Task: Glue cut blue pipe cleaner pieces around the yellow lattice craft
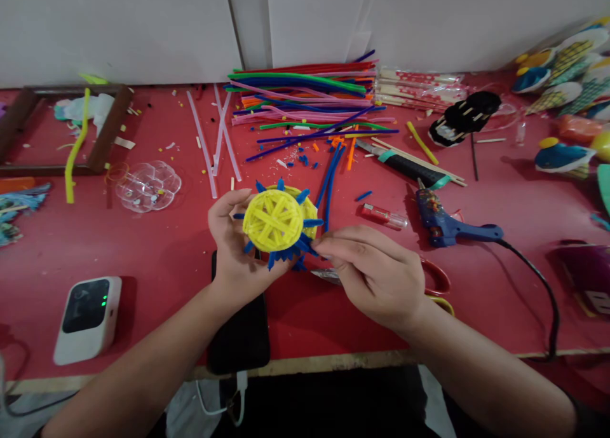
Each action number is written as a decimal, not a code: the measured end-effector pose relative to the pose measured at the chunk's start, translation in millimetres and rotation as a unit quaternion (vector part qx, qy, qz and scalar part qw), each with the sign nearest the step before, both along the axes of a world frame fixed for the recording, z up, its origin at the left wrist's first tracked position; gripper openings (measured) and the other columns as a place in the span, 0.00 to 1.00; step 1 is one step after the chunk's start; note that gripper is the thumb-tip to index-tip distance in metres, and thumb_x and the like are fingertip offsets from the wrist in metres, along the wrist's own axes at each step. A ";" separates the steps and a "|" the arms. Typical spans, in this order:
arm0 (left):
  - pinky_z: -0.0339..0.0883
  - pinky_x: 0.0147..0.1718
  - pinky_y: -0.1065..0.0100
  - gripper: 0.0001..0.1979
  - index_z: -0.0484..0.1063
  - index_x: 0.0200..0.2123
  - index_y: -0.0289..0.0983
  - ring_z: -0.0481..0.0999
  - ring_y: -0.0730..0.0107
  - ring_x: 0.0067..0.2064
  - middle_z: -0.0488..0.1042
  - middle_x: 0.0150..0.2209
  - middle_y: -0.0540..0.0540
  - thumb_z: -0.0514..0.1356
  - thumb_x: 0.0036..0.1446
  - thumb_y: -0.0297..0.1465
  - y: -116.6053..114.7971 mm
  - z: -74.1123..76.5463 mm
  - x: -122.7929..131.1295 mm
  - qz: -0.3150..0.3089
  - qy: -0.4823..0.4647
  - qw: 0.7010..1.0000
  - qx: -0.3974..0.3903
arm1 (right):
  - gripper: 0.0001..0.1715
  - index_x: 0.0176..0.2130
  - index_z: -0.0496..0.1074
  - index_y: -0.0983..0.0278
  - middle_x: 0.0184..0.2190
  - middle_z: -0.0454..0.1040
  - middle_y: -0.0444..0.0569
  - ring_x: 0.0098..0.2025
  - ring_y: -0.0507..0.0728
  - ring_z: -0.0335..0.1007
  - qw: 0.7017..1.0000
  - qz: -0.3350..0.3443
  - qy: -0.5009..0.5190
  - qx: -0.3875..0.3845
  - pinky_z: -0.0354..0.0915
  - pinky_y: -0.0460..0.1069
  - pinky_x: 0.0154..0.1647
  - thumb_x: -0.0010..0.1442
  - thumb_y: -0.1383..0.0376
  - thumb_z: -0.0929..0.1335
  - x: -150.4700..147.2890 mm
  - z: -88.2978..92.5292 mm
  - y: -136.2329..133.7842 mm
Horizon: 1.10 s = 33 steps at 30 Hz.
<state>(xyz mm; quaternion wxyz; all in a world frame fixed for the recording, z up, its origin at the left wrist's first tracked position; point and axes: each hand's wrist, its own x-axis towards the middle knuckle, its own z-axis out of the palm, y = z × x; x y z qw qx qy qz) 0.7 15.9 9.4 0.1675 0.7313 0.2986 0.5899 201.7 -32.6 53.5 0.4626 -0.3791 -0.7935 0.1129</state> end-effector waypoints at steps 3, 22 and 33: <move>0.73 0.43 0.68 0.50 0.60 0.65 0.48 0.70 0.68 0.49 0.62 0.52 0.46 0.77 0.38 0.38 0.6 -1.4 -0.5 -0.001 -0.001 1.000 0.001 | 0.16 0.43 0.77 0.67 0.39 0.82 0.50 0.41 0.51 0.80 1.000 0.002 0.009 0.005 0.75 0.43 0.47 0.61 0.80 0.65 -1.0 0.1 -0.6; 0.74 0.45 0.60 0.51 0.61 0.60 0.49 0.71 0.64 0.49 0.61 0.52 0.48 0.78 0.31 0.41 3.9 -6.2 -2.7 0.020 -0.016 1.000 -0.011 | 0.02 0.37 0.75 0.64 0.29 0.78 0.46 0.30 0.50 0.73 0.983 -0.017 0.119 -0.137 0.70 0.45 0.32 0.63 0.67 0.71 -5.6 2.2 1.3; 0.73 0.44 0.60 0.50 0.62 0.62 0.43 0.71 0.62 0.50 0.59 0.54 0.42 0.77 0.36 0.41 2.1 -4.9 0.2 0.007 0.001 0.999 0.041 | 0.07 0.30 0.73 0.63 0.25 0.75 0.44 0.26 0.49 0.69 0.977 -0.005 0.144 -0.159 0.67 0.45 0.27 0.61 0.70 0.70 -6.6 2.0 1.5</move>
